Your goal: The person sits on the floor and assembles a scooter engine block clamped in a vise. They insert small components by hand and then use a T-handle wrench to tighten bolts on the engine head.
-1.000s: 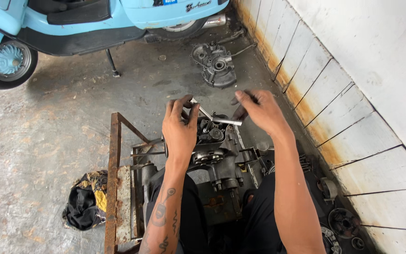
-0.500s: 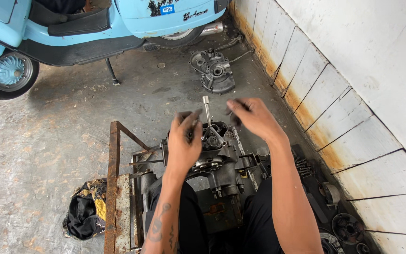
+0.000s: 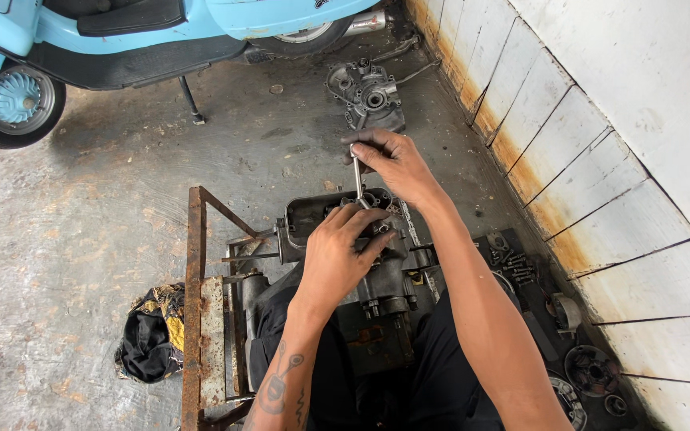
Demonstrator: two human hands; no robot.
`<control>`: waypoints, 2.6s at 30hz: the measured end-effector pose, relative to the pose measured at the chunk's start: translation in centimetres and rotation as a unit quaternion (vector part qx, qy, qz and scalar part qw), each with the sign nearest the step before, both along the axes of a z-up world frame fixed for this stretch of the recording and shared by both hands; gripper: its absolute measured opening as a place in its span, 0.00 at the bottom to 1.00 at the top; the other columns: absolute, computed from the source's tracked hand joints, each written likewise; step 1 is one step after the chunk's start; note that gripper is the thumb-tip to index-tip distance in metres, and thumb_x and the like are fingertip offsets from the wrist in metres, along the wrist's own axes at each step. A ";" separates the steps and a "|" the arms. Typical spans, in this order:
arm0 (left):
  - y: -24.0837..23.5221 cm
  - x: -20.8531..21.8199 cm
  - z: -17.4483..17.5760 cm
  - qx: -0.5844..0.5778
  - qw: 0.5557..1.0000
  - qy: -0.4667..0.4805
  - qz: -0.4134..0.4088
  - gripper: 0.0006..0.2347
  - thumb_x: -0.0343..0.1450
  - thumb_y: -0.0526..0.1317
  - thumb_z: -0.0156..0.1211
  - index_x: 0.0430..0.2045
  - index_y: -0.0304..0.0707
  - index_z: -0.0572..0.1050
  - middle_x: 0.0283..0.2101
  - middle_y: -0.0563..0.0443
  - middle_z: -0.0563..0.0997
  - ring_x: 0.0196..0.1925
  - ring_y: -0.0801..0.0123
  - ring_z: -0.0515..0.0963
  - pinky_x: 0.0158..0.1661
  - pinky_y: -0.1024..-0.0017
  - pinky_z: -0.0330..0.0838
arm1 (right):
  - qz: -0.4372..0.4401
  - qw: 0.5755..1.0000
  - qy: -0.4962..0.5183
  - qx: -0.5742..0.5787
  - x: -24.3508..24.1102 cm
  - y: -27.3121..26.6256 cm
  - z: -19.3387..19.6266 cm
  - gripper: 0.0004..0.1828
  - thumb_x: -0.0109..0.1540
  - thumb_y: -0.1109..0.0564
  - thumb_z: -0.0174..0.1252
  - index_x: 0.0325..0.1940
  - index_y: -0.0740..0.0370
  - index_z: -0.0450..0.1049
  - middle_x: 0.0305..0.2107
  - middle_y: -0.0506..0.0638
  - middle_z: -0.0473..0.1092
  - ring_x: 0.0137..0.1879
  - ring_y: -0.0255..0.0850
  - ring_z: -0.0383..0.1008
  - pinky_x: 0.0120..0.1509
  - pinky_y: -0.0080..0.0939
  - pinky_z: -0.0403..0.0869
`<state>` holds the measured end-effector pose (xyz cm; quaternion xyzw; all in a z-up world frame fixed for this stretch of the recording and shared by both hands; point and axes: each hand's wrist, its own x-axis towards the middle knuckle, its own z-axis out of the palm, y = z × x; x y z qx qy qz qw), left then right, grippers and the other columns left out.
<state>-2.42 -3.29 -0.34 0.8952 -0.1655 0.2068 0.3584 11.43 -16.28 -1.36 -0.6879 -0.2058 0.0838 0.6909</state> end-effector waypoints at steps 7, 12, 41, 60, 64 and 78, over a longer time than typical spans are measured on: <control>1.9 -0.2 -0.3 -0.123 0.991 0.015 0.057 0.09 0.73 0.37 0.62 0.45 0.40 0.83 0.34 0.43 0.83 0.35 0.55 0.82 0.36 0.63 0.77 | -0.053 0.996 0.015 -0.069 -0.2 -2.9 -0.8 0.10 0.72 0.56 0.55 0.54 0.60 0.77 0.38 0.55 0.73 0.44 0.42 0.74 0.48 0.40 0.76; 3.5 1.7 0.0 -0.176 0.974 0.003 0.141 0.10 0.75 0.34 0.58 0.49 0.30 0.80 0.35 0.40 0.82 0.31 0.59 0.81 0.30 0.64 0.76 | -0.086 0.976 0.042 -0.194 -2.5 -5.9 1.1 0.10 0.73 0.55 0.54 0.50 0.61 0.78 0.33 0.54 0.73 0.34 0.38 0.69 0.38 0.36 0.68; 3.1 0.5 2.0 -0.098 0.995 0.033 0.013 0.12 0.72 0.45 0.67 0.43 0.38 0.83 0.43 0.40 0.76 0.43 0.54 0.77 0.39 0.60 0.73 | -0.131 0.976 -0.086 -0.154 -2.5 -3.7 0.8 0.09 0.72 0.58 0.55 0.54 0.61 0.77 0.42 0.57 0.73 0.39 0.39 0.72 0.37 0.35 0.71; 1.4 2.5 0.0 -0.113 0.975 -0.014 0.189 0.16 0.76 0.38 0.59 0.59 0.33 0.75 0.57 0.37 0.77 0.53 0.49 0.79 0.50 0.54 0.72 | -0.030 0.991 -0.037 -0.124 -5.6 -5.6 4.5 0.25 0.69 0.52 0.58 0.18 0.60 0.78 0.13 0.52 0.74 0.21 0.37 0.75 0.29 0.35 0.70; 1.7 2.5 0.3 -0.110 0.993 -0.006 0.039 0.11 0.75 0.37 0.57 0.49 0.34 0.81 0.58 0.37 0.77 0.49 0.39 0.80 0.47 0.47 0.75 | 0.068 0.993 0.020 -0.099 -6.7 -4.2 5.7 0.19 0.70 0.50 0.56 0.31 0.61 0.82 0.21 0.58 0.79 0.25 0.42 0.76 0.37 0.38 0.73; 1.5 0.5 -0.5 -0.057 0.997 -0.037 0.039 0.15 0.67 0.56 0.69 0.43 0.55 0.83 0.50 0.57 0.80 0.51 0.57 0.76 0.52 0.59 0.68 | -0.121 0.981 -0.105 -0.109 -3.2 -2.9 1.0 0.19 0.70 0.61 0.55 0.66 0.57 0.72 0.54 0.63 0.73 0.48 0.52 0.77 0.49 0.51 0.79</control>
